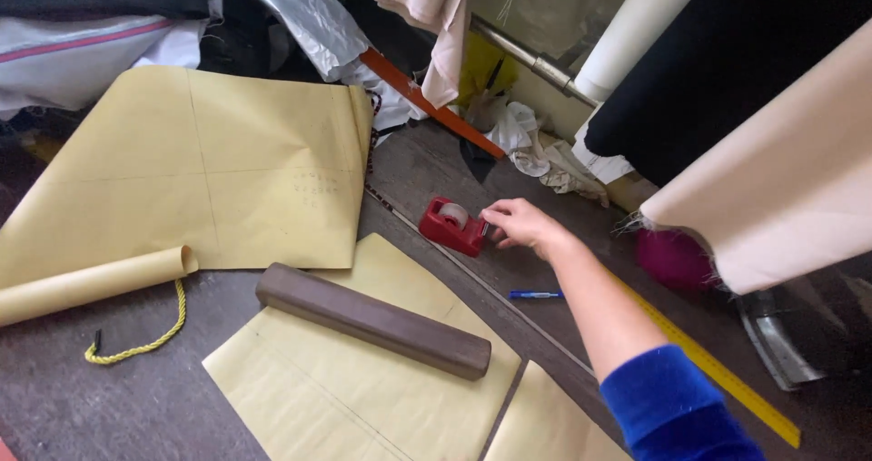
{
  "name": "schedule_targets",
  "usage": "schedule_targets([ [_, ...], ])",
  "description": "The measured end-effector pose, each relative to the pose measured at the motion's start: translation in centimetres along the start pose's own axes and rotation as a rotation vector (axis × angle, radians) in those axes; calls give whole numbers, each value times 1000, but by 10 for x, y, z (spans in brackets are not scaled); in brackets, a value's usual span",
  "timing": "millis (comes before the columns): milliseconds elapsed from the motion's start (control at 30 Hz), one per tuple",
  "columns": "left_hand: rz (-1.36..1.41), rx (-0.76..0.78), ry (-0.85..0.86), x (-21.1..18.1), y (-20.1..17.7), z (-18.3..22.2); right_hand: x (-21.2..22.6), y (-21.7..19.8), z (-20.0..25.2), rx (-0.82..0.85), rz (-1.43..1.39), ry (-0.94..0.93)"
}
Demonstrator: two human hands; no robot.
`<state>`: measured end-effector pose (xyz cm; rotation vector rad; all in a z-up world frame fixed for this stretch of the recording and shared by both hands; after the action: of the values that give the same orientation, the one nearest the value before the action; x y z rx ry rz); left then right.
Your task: Cutting out paper garment patterns with scissors and joining them together using adhesive tape and a ruler for alignment.
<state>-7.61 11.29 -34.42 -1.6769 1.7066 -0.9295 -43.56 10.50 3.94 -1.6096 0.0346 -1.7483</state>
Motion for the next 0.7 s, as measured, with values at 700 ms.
schedule_targets([
  [700,230,745,-125,245,-99,-453,0,2,-29,212,111,4],
])
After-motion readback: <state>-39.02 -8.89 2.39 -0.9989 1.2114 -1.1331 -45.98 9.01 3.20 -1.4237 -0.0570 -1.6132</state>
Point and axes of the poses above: each hand's wrist, its own z-axis away from the middle knuckle, its own y-axis out of the palm, x = y × z, the point moved 2 cm from there along -z, towards the middle knuckle, and after that the axes turned 10 degrees about -y, right-handed, at the moved point
